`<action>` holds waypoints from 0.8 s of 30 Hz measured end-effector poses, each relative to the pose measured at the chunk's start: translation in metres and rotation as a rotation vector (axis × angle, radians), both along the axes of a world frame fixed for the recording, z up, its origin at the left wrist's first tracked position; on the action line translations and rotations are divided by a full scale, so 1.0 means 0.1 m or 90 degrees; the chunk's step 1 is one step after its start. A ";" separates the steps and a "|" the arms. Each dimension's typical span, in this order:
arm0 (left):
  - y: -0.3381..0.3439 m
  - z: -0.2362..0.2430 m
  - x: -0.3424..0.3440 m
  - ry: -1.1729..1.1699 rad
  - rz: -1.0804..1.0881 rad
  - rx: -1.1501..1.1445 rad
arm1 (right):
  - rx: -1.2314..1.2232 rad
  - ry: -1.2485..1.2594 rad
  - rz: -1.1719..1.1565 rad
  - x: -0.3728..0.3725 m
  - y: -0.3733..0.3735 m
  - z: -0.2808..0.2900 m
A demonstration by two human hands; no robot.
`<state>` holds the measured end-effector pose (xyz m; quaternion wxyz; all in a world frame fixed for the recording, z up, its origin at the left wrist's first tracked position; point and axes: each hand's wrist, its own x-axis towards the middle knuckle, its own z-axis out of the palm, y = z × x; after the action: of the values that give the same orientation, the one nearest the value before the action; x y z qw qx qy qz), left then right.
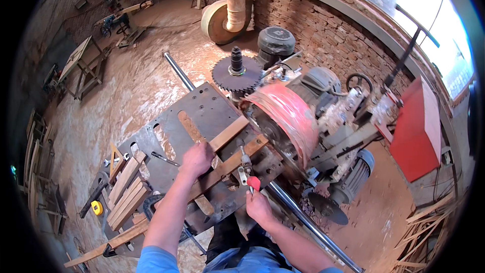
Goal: The person measures several wooden boards using a tape measure and a pencil, then uses a specialized saw to cut a slot or notch into one of the boards before securing it with a C-clamp.
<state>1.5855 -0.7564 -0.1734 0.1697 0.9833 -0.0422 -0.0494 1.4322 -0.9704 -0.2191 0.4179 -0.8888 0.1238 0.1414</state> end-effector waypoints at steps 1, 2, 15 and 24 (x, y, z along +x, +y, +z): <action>0.01 0.00 0.08 0.002 0.000 -0.010 | 0.000 -0.001 0.003 0.07 0.07 0.01; 0.01 0.02 0.16 0.015 -0.003 -0.022 | -0.012 -0.025 -0.003 0.14 0.12 0.01; 0.28 -0.08 1.17 0.095 -0.031 -0.165 | -0.010 -0.111 -0.053 0.93 0.72 -0.22; 0.54 -0.11 1.32 0.022 -0.072 -0.119 | -0.040 -0.086 -0.059 1.21 0.95 -0.14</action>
<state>1.7179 -0.7025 -0.1842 0.2586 0.9582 -0.0988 -0.0719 1.5528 -0.8751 -0.2331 0.4033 -0.9023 0.1408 0.0574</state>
